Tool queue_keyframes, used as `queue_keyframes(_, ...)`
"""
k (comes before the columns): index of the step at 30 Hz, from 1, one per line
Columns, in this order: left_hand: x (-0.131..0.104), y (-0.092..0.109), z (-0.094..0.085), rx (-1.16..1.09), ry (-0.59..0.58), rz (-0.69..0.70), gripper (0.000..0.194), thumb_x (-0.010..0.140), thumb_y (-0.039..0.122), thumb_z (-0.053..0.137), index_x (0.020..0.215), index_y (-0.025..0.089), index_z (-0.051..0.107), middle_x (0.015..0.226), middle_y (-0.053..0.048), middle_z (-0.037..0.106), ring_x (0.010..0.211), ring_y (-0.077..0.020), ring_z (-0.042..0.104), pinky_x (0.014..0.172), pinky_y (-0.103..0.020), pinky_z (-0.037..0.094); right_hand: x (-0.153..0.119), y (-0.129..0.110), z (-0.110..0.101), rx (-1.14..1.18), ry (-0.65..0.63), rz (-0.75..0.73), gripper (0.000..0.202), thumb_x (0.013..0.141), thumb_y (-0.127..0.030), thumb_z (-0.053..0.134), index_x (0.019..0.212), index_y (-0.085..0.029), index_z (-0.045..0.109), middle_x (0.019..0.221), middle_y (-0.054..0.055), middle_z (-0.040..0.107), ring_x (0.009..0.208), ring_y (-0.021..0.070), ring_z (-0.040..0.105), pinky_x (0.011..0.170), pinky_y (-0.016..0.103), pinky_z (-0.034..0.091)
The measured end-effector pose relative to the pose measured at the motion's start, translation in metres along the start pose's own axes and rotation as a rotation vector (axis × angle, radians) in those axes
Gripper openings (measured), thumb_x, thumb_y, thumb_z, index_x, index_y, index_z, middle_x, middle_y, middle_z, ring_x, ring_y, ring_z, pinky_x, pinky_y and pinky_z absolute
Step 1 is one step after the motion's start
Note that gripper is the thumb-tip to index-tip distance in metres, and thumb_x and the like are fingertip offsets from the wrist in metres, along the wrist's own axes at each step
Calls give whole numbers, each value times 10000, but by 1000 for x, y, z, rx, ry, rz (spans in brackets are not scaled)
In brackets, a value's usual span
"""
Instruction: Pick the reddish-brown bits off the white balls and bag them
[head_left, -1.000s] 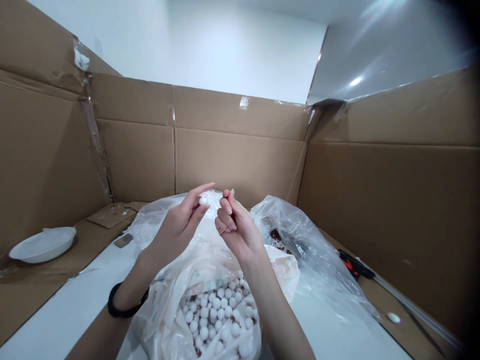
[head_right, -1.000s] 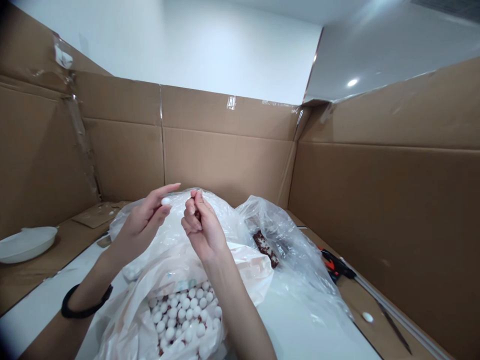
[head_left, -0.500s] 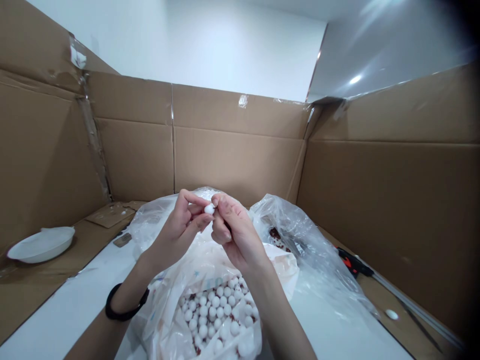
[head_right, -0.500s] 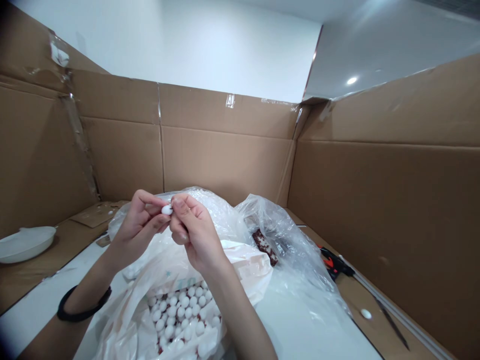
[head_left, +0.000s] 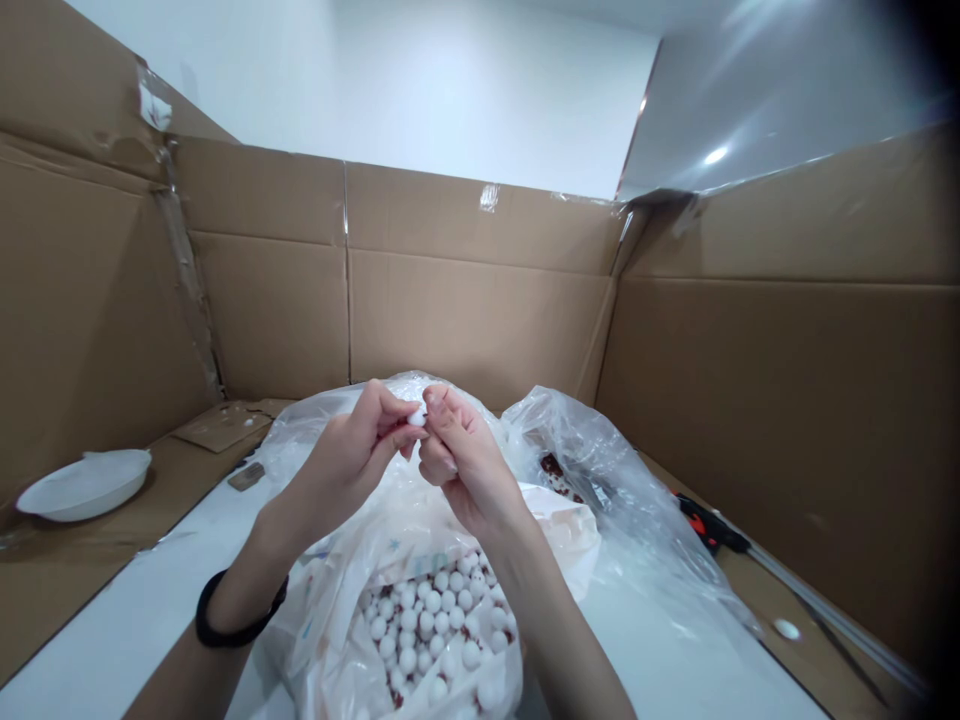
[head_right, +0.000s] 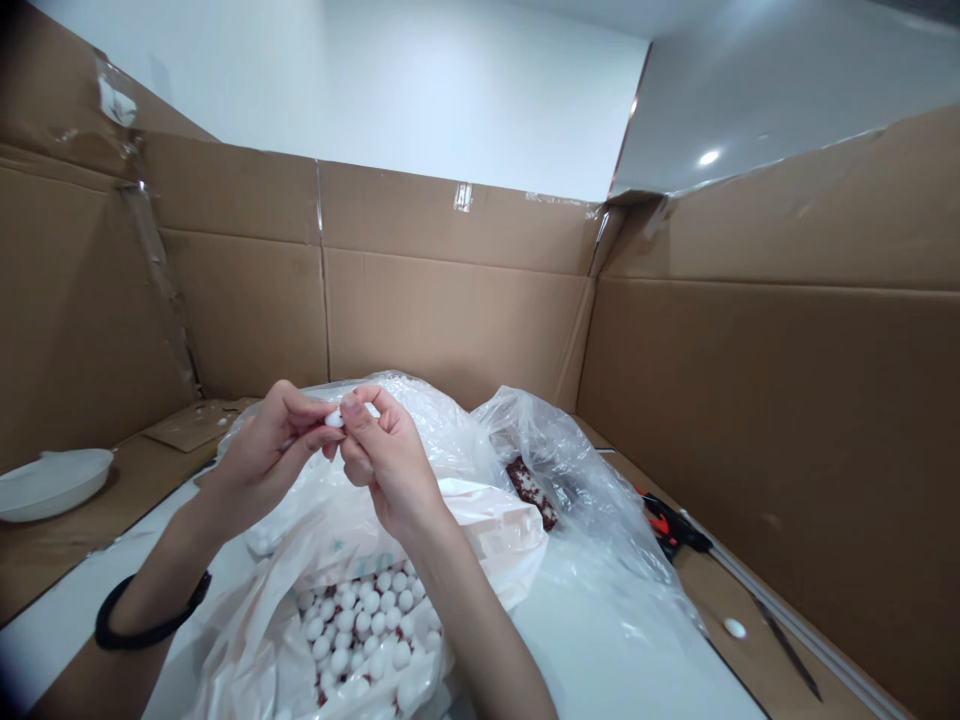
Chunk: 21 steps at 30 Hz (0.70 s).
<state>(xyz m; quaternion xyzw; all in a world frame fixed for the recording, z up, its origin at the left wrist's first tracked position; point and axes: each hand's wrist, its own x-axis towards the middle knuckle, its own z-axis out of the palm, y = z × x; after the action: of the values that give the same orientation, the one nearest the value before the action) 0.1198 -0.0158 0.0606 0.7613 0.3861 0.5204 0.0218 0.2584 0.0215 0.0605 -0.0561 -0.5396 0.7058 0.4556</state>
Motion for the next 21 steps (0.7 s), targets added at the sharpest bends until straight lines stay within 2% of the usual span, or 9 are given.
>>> queue_keyframes(4, 2, 6, -2, 108, -11, 6, 43, 904, 215, 482, 881, 211, 446, 742, 40, 607, 593, -96, 569, 521, -200, 404, 2, -1, -2, -15, -8, 56, 325, 811, -471, 612, 759, -200, 442, 404, -118, 391, 371, 22, 137, 384, 176, 97)
queue_keyframes(9, 4, 7, -4, 98, -50, -51, 79, 914, 228, 452, 840, 210, 434, 738, 26, 634, 614, -117, 598, 545, -217, 421, 2, 1, -3, -17, 5, 81, 327, 787, -460, 643, 778, -197, 449, 467, -91, 488, 370, 11, 148, 382, 170, 88)
queue_keyframes(17, 3, 3, -7, 60, -62, -20, 49, 916, 247, 482, 894, 212, 457, 754, 27, 644, 627, -107, 603, 555, -200, 429, 1, 3, -1, -15, -8, 72, 331, 798, -494, 616, 788, -194, 477, 417, -104, 414, 379, 25, 189, 379, 160, 112)
queue_keyframes(21, 2, 6, -7, 105, -47, 4, 77, 915, 229, 479, 852, 214, 438, 745, 41, 642, 609, -97, 587, 540, -194, 407, 1, 4, 0, -35, 1, 63, 324, 794, -489, 622, 797, -201, 474, 442, -92, 450, 380, 24, 199, 376, 158, 117)
